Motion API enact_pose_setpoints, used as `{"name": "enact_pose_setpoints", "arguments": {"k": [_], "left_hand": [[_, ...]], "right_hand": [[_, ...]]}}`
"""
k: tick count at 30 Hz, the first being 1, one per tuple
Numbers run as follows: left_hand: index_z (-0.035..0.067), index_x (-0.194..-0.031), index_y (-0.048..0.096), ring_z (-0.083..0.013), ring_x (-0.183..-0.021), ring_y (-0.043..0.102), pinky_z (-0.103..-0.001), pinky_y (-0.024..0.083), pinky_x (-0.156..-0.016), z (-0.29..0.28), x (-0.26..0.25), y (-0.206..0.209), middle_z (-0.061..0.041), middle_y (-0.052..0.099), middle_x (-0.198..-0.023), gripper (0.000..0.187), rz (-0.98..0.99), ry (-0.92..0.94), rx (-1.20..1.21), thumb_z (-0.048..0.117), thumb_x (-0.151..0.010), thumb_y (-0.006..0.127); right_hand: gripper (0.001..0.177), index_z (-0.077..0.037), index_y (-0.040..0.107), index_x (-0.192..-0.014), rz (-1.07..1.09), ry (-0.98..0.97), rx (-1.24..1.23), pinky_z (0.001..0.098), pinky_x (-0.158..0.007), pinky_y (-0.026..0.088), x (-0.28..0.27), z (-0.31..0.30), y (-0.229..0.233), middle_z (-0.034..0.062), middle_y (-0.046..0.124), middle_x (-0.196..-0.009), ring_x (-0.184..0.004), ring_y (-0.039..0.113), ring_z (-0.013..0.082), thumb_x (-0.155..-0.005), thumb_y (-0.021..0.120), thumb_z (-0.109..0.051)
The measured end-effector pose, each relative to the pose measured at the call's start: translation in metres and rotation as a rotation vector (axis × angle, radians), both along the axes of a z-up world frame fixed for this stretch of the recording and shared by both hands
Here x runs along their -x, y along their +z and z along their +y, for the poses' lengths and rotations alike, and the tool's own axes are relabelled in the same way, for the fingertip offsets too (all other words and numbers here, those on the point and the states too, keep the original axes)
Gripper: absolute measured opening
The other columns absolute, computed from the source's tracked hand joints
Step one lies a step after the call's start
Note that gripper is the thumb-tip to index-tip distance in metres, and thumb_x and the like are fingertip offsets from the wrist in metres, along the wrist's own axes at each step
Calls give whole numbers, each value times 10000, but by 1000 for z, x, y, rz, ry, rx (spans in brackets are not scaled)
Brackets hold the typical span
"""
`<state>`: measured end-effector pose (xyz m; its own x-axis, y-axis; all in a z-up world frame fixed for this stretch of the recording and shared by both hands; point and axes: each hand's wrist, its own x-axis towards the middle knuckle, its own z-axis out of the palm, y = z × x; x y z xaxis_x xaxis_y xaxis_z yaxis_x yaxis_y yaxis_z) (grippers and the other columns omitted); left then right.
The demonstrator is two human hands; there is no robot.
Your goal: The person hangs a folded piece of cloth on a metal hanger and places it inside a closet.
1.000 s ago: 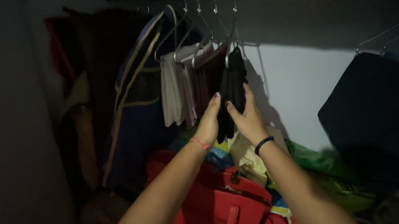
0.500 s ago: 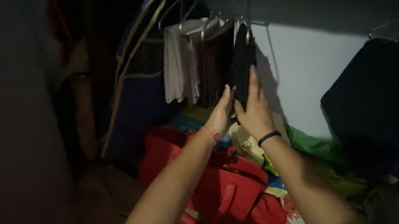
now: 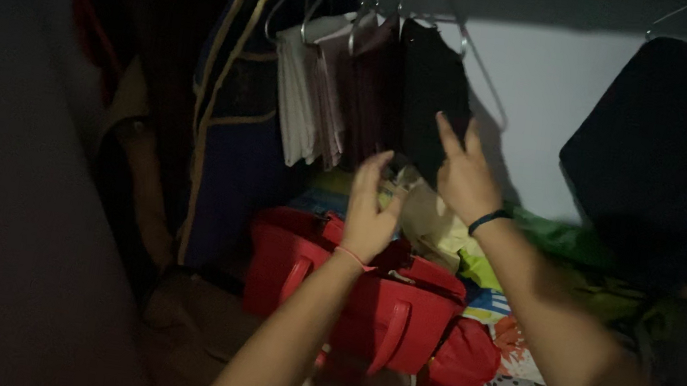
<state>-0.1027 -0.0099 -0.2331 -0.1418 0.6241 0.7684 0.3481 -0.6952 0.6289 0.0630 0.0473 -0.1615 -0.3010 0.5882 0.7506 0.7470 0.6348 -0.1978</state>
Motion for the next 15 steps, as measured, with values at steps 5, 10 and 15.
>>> {"name": "enact_pose_setpoints", "arguments": {"k": [5, 10, 15], "left_hand": [[162, -1447, 513, -435, -1497, 227, -492, 283, -1194, -22, 18, 16, -209, 230, -1619, 575, 11, 319, -44, 83, -913, 712], [244, -1360, 662, -462, -1527, 222, -466, 297, -1218, -17, 34, 17, -220, 81, -1680, 532, 111, 215, 14, -17, -897, 689], [217, -1381, 621, -440, -1468, 376, -425, 412, -1182, -16, 28, 11, -197, -19, -1683, 566, 28, 162, 84, -27, -872, 644]], "right_hand": [[856, -250, 320, -1623, 22, 21, -42, 480, -903, 565, -13, -3, 3, 402, 229, -1592, -1177, 587, 546, -854, 576, 22], [885, -232, 312, -1638, 29, 48, -57, 494, -986, 526, -14, 1, 0, 417, 252, -1562, -1277, 503, 575, -833, 591, 5], [843, -229, 280, -1632, 42, 103, -22, 524, -1078, 444, -2, -5, 0, 418, 233, -1556, -1375, 370, 594, -890, 651, -78]]}}
